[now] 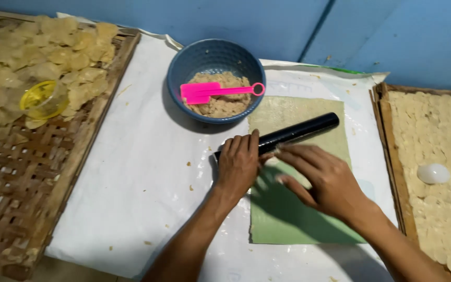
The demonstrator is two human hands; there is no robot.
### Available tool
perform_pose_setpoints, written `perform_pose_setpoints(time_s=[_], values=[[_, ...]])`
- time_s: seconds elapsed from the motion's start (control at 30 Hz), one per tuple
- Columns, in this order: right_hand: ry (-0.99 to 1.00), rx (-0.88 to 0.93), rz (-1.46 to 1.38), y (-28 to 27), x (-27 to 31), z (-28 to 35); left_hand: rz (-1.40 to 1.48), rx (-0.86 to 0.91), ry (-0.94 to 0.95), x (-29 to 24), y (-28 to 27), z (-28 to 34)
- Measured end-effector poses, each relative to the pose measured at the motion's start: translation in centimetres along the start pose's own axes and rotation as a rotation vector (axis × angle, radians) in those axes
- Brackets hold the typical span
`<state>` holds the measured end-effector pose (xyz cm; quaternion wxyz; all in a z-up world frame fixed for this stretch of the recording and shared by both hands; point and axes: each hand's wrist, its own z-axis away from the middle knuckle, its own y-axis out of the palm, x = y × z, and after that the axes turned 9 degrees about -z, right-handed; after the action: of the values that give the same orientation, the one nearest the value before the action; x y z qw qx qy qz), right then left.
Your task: Flattening small portions of dough on a plastic mat using a rolling pin to prepare snack chips.
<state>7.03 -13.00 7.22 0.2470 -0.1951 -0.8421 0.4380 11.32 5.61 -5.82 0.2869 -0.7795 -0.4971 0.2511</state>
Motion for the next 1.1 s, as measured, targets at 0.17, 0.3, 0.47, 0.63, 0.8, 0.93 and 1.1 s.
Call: perform_pose_setpoints(time_s=[0.17, 0.3, 0.47, 0.63, 0.8, 0.93, 1.1], values=[[0.039, 0.102, 0.117, 5.5, -4.7, -11.0, -0.046, -0.190, -0.165, -0.2, 0.2, -0.7], [0.107, 0.294, 0.270, 9.5, -7.8, -15.6, -0.072, -0.278, -0.279, -0.6, 1.1, -0.7], [0.165, 0.307, 0.214, 7.9, -7.1, -17.3, -0.031, -0.207, -0.361, -0.3, 0.7, -0.7], [0.212, 0.277, 0.294, 4.7, -9.4, -17.1, -0.046, -0.149, -0.424, 0.0, -0.3, -1.5], [0.195, 0.428, 0.229, 2.8, -7.9, -18.5, 0.043, 0.022, -0.436, 0.3, -2.2, -2.1], [0.156, 0.497, 0.334, 2.1, -6.8, -20.3, 0.053, 0.033, -0.437, 0.3, -1.9, -2.1], [0.128, 0.605, 0.536, 3.1, -6.0, -22.5, 0.064, 0.086, -0.447, 0.4, -1.9, -2.1]])
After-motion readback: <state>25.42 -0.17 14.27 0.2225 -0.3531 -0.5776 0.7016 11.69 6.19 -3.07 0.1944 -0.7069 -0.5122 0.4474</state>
